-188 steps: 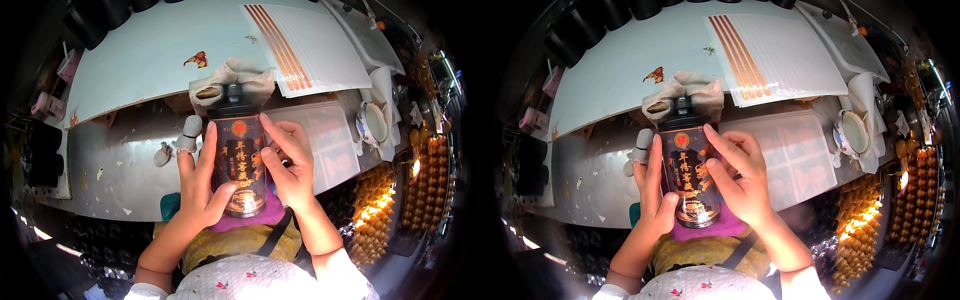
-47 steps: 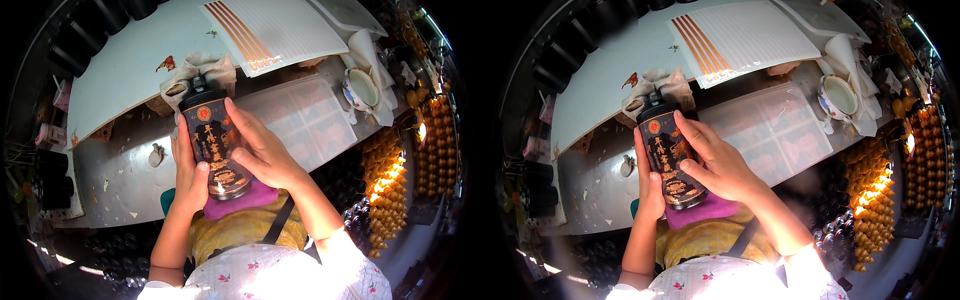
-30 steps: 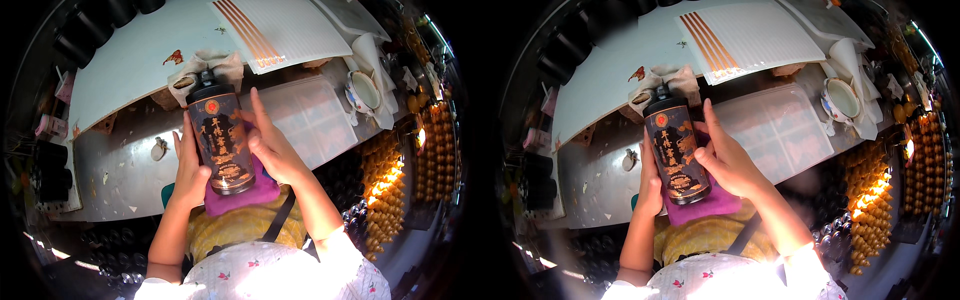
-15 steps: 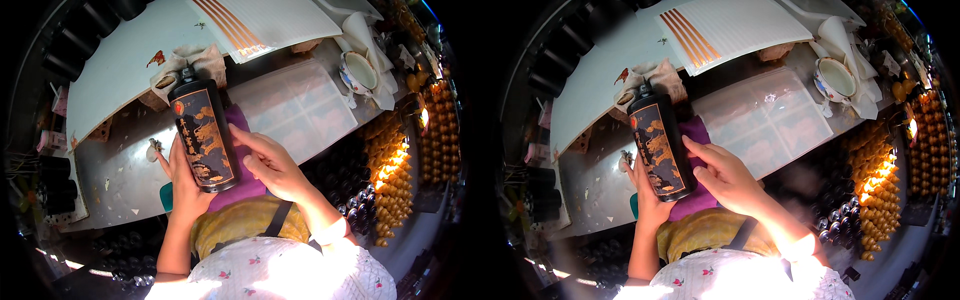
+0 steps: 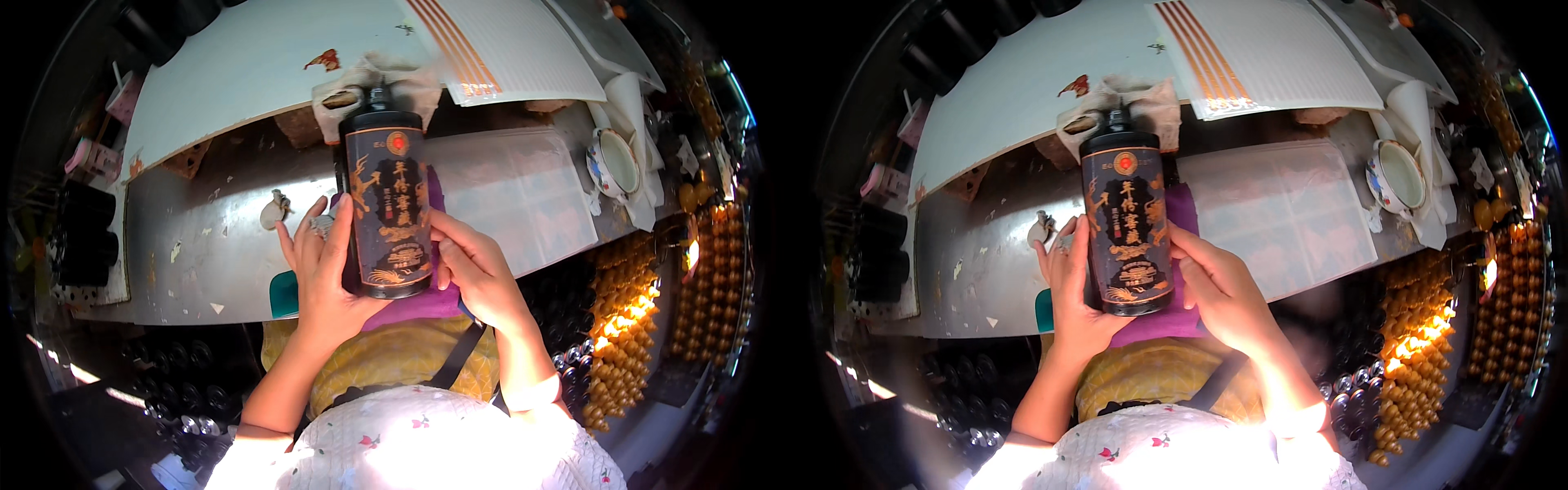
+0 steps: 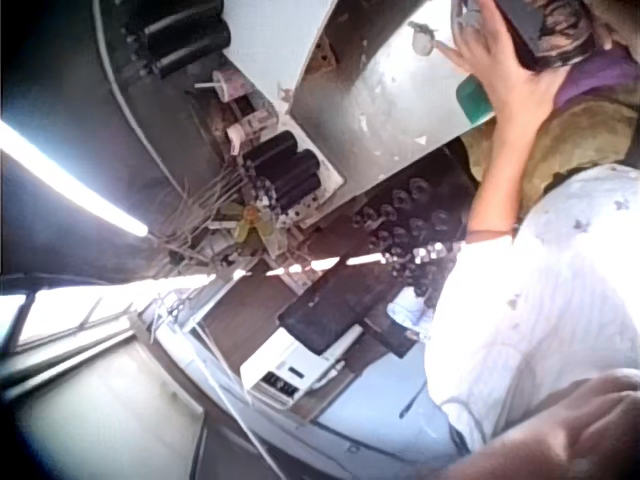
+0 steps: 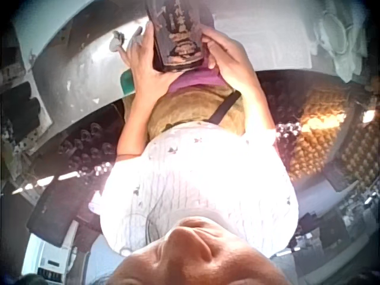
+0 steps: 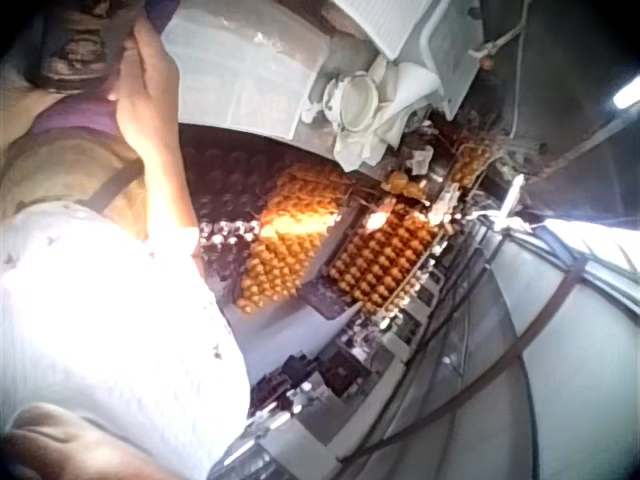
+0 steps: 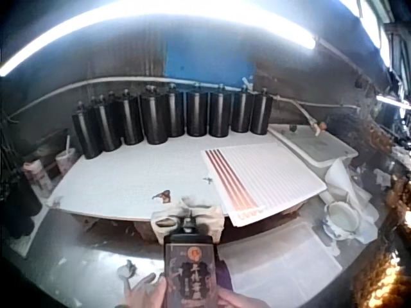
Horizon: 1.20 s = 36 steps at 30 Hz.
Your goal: The person applies a printed label to a cylindrical container, smoothing it with a blue tool. They then apply a thin orange strip around the container's rim, smoothing it with the same tool. The process is repeated for a second container.
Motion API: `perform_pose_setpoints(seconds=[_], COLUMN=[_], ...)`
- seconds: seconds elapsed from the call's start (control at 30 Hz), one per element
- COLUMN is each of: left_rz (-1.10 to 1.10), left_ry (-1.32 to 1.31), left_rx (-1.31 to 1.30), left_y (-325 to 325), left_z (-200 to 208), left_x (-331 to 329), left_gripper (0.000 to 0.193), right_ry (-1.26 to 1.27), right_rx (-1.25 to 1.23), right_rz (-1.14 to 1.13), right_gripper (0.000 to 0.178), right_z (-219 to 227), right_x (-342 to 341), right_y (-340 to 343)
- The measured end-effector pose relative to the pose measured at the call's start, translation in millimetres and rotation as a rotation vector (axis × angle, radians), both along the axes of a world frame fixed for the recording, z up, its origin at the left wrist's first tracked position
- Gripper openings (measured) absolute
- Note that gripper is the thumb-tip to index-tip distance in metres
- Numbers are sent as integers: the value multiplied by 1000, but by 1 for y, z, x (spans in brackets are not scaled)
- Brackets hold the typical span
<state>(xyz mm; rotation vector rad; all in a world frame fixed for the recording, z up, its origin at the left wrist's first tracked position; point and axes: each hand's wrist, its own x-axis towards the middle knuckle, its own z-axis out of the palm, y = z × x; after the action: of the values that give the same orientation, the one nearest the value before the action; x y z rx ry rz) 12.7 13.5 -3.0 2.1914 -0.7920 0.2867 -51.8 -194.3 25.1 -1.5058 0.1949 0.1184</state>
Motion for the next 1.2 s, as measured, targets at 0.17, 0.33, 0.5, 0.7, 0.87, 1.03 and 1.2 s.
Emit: perform_pose_setpoints(seconds=[0.17,0.33,0.5,0.7,0.87,1.03,1.2], left_rz=[35,53,55,46,40,16,-19], left_ry=[1,-34,-32,-23,-12,-14,26], left_rx=[11,6,-24,-34,-47,-73,-71], left_y=[2,2,0,1,1,1,1], left_z=[4,4,3,0,-1,-7,-13], left_x=[-2,-3,0,-2,-1,2,4], left_gripper=[116,112,110,111,113,113,113], right_ry=[9,53,57,112,141,51,-299], right_rx=[11,14,23,20,24,-39,-317], right_rz=[-12,-6,6,-10,-7,-40,-142], right_gripper=[46,45,45,48,51,49,75], right_z=[-3,0,1,7,16,7,-1], right_x=[0,3,6,4,6,3,11], right_y=[2,4,4,7,8,5,1])
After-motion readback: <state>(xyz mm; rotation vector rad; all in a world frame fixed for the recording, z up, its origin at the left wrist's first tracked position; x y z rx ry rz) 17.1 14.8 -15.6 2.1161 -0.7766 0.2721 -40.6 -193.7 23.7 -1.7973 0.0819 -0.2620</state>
